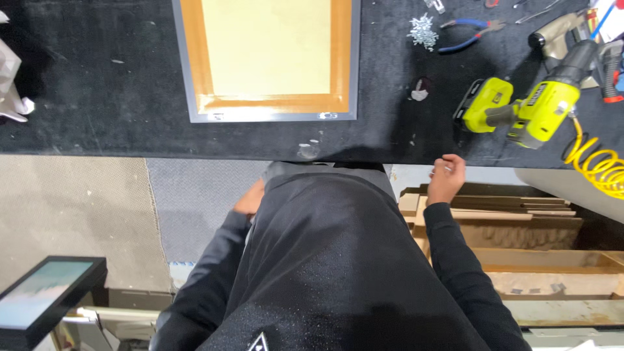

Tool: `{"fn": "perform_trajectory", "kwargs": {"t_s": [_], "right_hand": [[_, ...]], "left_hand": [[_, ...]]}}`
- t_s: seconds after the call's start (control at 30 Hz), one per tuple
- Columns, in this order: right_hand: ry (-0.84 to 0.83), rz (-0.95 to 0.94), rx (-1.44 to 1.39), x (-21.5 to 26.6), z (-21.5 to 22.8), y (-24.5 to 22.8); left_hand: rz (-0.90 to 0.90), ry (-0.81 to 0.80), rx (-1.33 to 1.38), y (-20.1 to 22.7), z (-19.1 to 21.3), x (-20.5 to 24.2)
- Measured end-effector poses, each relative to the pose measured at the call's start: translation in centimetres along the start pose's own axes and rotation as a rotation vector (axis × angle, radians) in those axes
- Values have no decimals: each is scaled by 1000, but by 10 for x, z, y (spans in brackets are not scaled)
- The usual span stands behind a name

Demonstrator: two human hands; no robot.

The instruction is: The person uses a power drill to drive screws into the back of a frame, then extends a tape measure across the back and positions a metal bracket.

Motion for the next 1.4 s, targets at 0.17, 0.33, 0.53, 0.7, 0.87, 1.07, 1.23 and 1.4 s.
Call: {"fn": "perform_trajectory", "kwargs": {"t_s": [0.17, 0.33, 0.53, 0.7, 0.87, 1.07, 1.23, 1.4], "right_hand": [[-199, 125, 72, -8, -21, -4], [-470, 438, 145, -12, -44, -53], [-1001, 590, 261, 4, -34, -104], [-1309, 880, 182, -3, -41, -275], [-227, 1189, 786, -198, -116, -422], [-274, 647, 1271, -426, -196, -298], [-251, 591, 1546, -452, -190, -269], [-206, 483, 1470, -365, -134, -337]], "left_hand": [[-9, 6, -60, -35, -5, 24], [3, -31, -139, -77, -36, 41], [7, -141, -294, -110, -69, 45], [-83, -140, -365, -99, -71, 43], [-276, -234, -45, -64, -59, 57], [-494, 453, 91, 40, -102, 126], [-301, 602, 337, 29, -127, 133], [-478, 436, -95, 102, -145, 110]]}}
Point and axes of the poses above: each hand's wrist, its own x-axis away from the middle knuckle, its own z-axis out of the back of the hand, y = z × x, the point moved 10 cm from there along -x, towards the middle knuckle, and after that the axes turned 14 degrees about x, right-handed, at the moved point
